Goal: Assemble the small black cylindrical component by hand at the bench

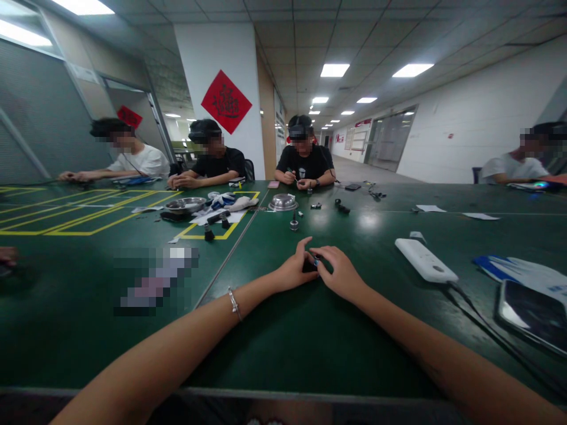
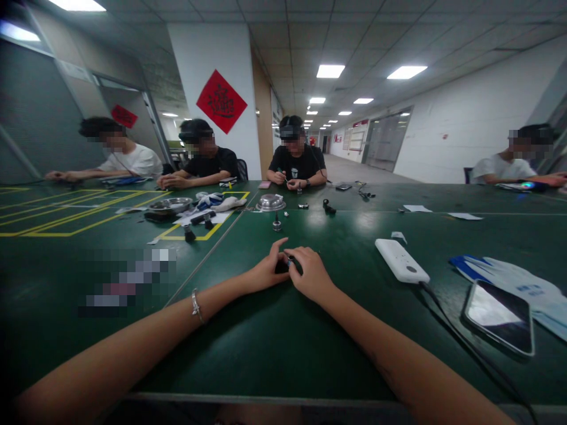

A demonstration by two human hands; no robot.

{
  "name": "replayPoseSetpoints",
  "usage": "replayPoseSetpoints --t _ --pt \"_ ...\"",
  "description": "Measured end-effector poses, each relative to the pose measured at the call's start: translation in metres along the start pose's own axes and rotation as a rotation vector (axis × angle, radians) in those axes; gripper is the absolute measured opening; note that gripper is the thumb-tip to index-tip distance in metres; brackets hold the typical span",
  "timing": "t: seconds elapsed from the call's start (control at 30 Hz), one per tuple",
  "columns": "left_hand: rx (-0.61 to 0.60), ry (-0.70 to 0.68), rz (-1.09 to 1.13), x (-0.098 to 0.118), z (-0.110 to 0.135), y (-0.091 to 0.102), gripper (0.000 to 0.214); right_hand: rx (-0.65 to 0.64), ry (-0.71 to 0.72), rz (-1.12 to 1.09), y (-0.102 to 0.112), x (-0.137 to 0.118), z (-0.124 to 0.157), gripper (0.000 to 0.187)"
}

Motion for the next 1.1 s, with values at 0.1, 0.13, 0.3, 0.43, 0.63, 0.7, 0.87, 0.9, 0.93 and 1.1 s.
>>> replayPoseSetpoints --t 0.1,0.13,0.3,0.43,0.63,0.7,0.87,0.9,0.93,1.1 --pt "0.0 -0.008 0.017 0.0009 0.0005 -0.0002 0.089 -0.016 0.002 0.044 0.0009 0.0002 -0.0011 0.03" --pt "-0.001 -0.006 0.017 0.0016 0.0007 0.0 0.088 -0.022 -0.005 0.053 0.0013 0.0004 -0.0017 0.029" --pt "-0.012 0.003 0.005 0.0022 0.0006 0.0009 0.086 -0.02 -0.066 0.064 0.0014 0.0023 -0.0022 0.027" --pt "-0.016 -0.007 0.018 0.0006 0.0003 0.0009 0.083 0.006 -0.067 0.032 -0.001 0.0032 0.0011 0.042" --pt "-0.005 -0.024 0.015 0.0017 0.0005 0.0003 0.082 0.011 -0.056 0.073 -0.0017 0.0025 0.0007 0.04" --pt "-0.002 -0.028 0.011 0.0005 0.0002 -0.0002 0.082 -0.003 -0.078 0.094 -0.0005 0.0023 -0.0008 0.035" --pt "-0.006 -0.026 0.007 -0.0015 -0.0005 -0.0002 0.08 -0.01 -0.132 0.096 0.0003 0.0037 0.0002 0.041" --pt "-0.008 -0.021 0.006 -0.0011 -0.0004 0.0001 0.08 -0.003 -0.126 0.084 -0.0004 0.0041 0.001 0.044" --pt "-0.009 -0.015 0.003 -0.0004 -0.0002 0.0003 0.079 0.007 -0.115 0.07 -0.0012 0.0044 0.0018 0.046" --pt "-0.001 -0.021 -0.005 0.0016 0.0003 0.0005 0.077 0.024 -0.06 0.069 -0.003 0.0032 0.0015 0.044"
Point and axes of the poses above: each hand's wrist, its own z-axis away from the middle knuckle, its own y-axis out of the back of the hand, x = y × z, the point moved 1 cm from there along -z, towards the middle knuckle, and after that the axes turned 2 degrees about x, right-handed, at the moved point
